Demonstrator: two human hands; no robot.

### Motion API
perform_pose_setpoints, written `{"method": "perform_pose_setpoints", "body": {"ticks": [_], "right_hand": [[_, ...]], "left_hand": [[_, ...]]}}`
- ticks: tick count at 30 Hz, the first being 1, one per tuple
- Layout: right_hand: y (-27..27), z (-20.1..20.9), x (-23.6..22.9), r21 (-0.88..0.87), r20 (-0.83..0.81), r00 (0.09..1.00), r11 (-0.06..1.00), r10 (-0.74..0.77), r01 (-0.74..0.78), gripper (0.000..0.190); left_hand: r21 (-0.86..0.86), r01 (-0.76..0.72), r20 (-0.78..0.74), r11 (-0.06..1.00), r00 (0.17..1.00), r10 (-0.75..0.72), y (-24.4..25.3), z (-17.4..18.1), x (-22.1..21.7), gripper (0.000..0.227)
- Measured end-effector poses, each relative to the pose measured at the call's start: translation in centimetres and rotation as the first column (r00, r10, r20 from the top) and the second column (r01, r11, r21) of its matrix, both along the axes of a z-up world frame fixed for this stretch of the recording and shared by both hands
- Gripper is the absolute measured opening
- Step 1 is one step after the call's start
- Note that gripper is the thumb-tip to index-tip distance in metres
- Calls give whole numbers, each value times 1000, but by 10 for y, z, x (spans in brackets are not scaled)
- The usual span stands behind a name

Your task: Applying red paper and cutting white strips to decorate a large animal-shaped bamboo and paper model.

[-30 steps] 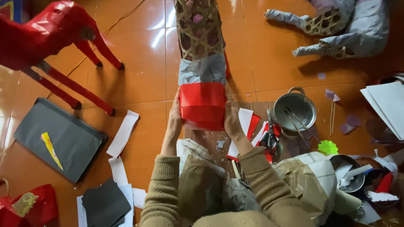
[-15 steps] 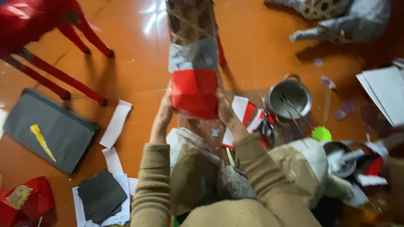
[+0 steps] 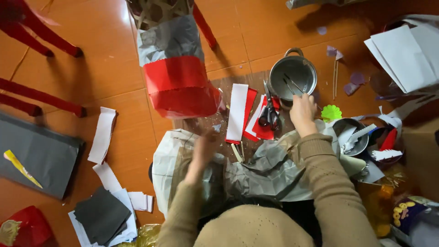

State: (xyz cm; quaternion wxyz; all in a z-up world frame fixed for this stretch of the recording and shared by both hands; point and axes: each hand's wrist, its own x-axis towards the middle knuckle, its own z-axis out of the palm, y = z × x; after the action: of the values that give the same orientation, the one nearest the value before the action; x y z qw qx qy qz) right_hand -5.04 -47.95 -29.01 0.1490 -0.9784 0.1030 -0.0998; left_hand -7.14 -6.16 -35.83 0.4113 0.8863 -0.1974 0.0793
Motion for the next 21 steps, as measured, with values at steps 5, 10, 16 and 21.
{"method": "perform_pose_setpoints", "body": {"ticks": [5,10,16,21], "right_hand": [[8,28,-22,-52,-74,994,995,-85,82,32],[48,-23,-44,353,143,986,935,-81,25,36],[68,-37,-32,920,-381,894,0,-236,392,34],[40,-89,-30,850,-457,876,-366,-157,378,25]], "left_hand": [[386,-192,-265,902,914,308,-102,5,10,59],[506,-207,-283,837,877,388,-107,-37,11,56],[332,-251,-411,909,829,379,-87,-70,20,36],[19,-370,-631,929,716,298,-85,-77,26,35]]}}
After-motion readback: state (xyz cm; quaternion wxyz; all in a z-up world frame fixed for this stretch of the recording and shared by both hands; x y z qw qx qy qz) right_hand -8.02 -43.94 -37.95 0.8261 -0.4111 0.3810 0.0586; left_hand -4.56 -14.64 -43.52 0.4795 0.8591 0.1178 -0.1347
